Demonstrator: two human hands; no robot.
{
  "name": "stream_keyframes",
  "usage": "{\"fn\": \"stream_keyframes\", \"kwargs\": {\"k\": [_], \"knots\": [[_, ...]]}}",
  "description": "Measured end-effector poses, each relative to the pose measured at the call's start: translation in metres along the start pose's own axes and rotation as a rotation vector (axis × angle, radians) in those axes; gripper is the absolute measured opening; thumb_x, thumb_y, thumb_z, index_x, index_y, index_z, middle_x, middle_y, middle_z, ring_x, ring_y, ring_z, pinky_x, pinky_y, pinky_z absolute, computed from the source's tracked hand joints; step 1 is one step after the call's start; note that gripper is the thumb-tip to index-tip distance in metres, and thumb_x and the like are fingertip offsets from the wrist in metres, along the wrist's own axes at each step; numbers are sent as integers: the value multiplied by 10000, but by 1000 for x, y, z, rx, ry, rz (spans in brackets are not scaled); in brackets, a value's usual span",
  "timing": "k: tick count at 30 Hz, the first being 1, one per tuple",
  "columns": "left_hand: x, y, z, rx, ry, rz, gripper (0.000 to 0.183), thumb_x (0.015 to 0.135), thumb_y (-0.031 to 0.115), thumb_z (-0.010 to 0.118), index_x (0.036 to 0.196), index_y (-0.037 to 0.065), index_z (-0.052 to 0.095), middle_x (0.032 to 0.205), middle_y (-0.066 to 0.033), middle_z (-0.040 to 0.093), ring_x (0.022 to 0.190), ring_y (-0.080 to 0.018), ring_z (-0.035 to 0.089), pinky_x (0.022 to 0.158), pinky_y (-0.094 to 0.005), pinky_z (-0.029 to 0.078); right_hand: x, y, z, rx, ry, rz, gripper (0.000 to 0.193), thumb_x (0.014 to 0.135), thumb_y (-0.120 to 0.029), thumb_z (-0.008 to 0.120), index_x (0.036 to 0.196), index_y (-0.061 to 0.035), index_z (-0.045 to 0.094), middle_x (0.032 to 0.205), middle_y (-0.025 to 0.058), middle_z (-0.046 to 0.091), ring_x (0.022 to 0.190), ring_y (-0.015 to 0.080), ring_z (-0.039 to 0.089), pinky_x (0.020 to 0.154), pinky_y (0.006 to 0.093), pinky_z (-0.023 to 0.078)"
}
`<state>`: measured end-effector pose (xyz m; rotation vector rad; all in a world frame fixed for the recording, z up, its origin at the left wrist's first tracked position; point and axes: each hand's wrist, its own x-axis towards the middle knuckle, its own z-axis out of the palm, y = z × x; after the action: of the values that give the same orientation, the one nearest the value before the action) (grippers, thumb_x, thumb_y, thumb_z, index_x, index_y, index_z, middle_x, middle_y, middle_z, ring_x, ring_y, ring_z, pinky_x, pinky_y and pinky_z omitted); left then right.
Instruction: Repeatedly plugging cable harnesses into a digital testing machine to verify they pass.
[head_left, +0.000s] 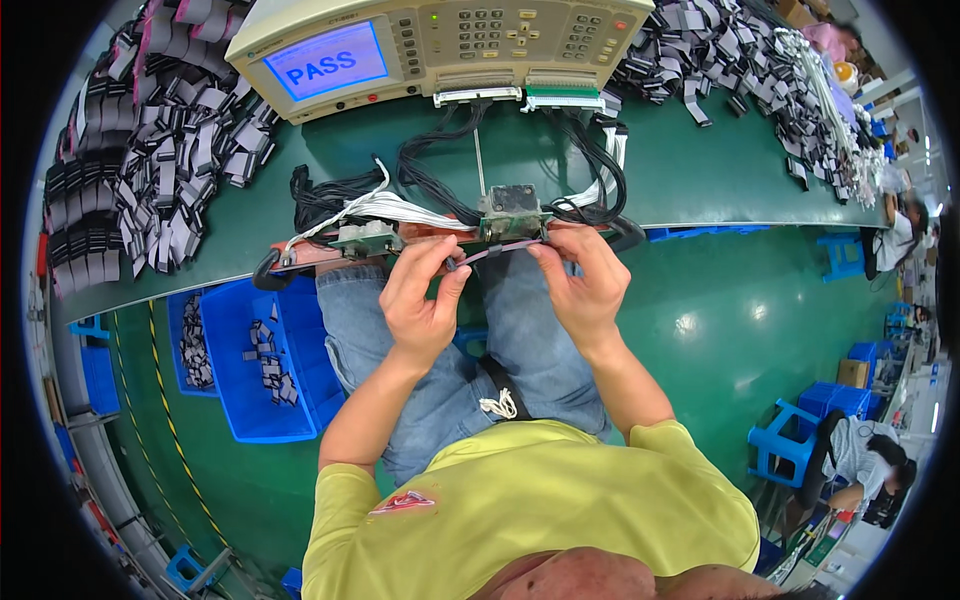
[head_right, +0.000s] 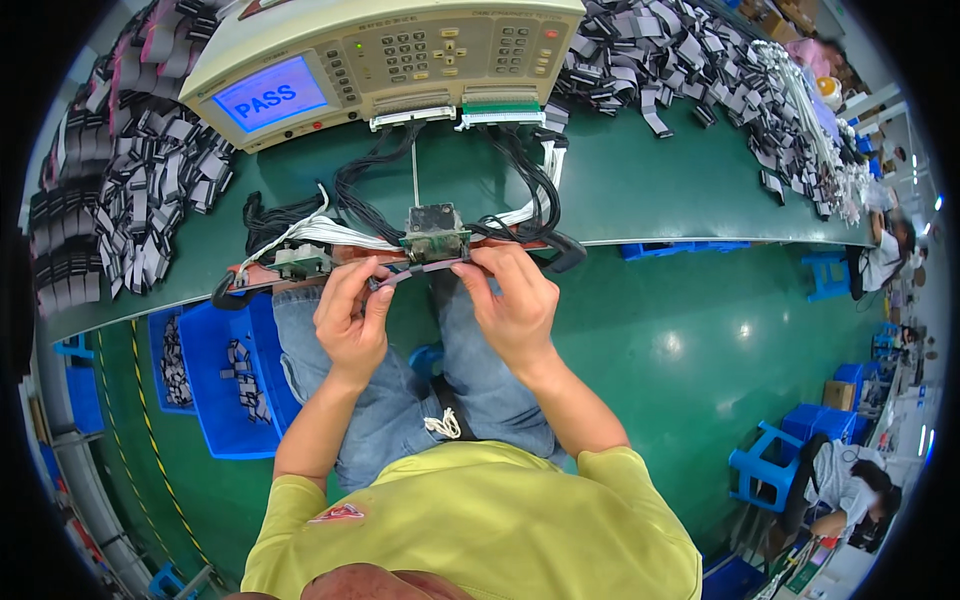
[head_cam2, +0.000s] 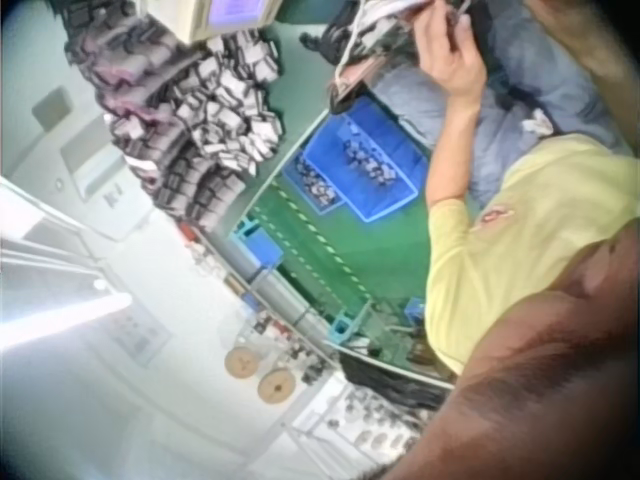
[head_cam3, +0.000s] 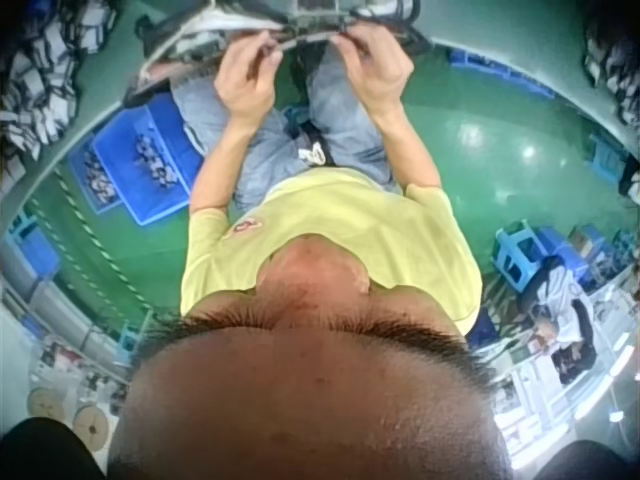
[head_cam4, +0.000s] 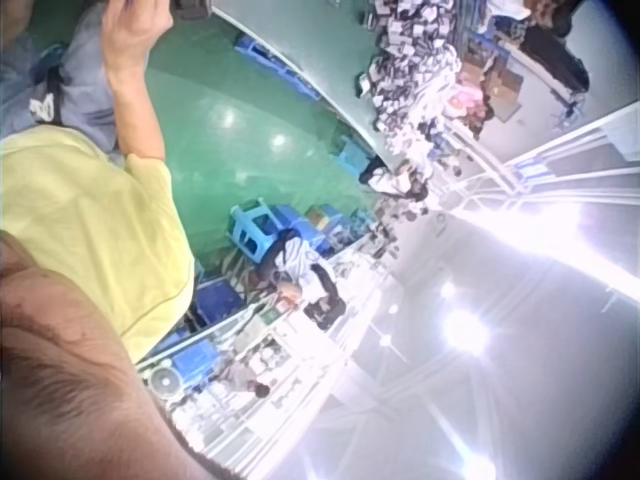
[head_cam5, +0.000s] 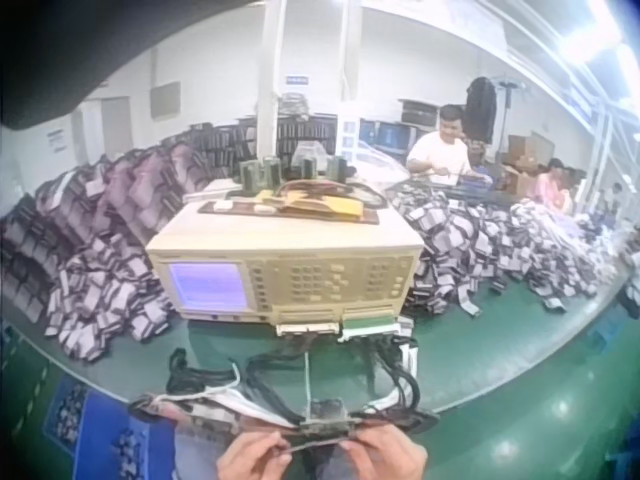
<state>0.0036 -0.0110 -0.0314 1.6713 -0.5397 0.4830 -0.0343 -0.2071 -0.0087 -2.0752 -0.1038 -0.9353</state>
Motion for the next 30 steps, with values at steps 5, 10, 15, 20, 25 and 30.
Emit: {"fn": "stream_keyframes", "kwargs": {"k": [5, 10, 15, 20, 25, 30], "knots": [[-3, -5, 0, -46, -12, 8, 425, 854, -25, 810, 1259, -38, 681, 1022, -158, 723, 879, -249, 716, 756, -325, 596, 3, -11, 5, -52, 44, 94, 227, 786, 37, 840, 937, 16, 673, 842, 112, 683, 705, 245, 673, 627, 348, 549], [-1, -9, 0, -29, -68, 84, 431, 918, 9, 774, 1328, -33, 647, 1146, -145, 683, 946, -210, 696, 761, -286, 550, 4, -8, 6, -28, 21, 230, 223, 792, 36, 835, 937, 9, 668, 816, 101, 655, 681, 212, 655, 624, 326, 551], [-7, -10, 0, -120, 9, -19, 430, 871, -41, 784, 1283, -33, 662, 1054, -150, 725, 904, -248, 709, 779, -323, 578, 9, -16, 6, -49, 54, 49, 266, 771, 2, 861, 970, -3, 685, 909, 108, 677, 756, 244, 680, 652, 347, 579], [-7, -6, -5, -106, -56, 75, 412, 852, -76, 774, 1249, -2, 688, 1060, -147, 728, 885, -244, 714, 757, -324, 578, 14, -35, -1, -73, -254, -279, 377, 760, -214, 895, 1060, -55, 731, 1030, 94, 687, 811, 227, 707, 662, 347, 583], [-2, 10, -5, -72, -83, 83, 328, 824, -52, 796, 1140, -3, 725, 1011, -131, 734, 849, -253, 717, 726, -326, 576, 22, -45, -3, -231, -367, -349, 303, 793, -283, 871, 938, -67, 717, 844, 57, 626, 668, 234, 625, 557, 346, 491], [5, 8, 10, -125, -56, -60, 254, 844, 15, 821, 1078, -3, 722, 927, -125, 736, 798, -226, 729, 695, -313, 572, 21, -45, 5, -319, -245, -290, 203, 803, -202, 860, 860, -71, 715, 747, 39, 593, 601, 225, 597, 524, 351, 457]]}}
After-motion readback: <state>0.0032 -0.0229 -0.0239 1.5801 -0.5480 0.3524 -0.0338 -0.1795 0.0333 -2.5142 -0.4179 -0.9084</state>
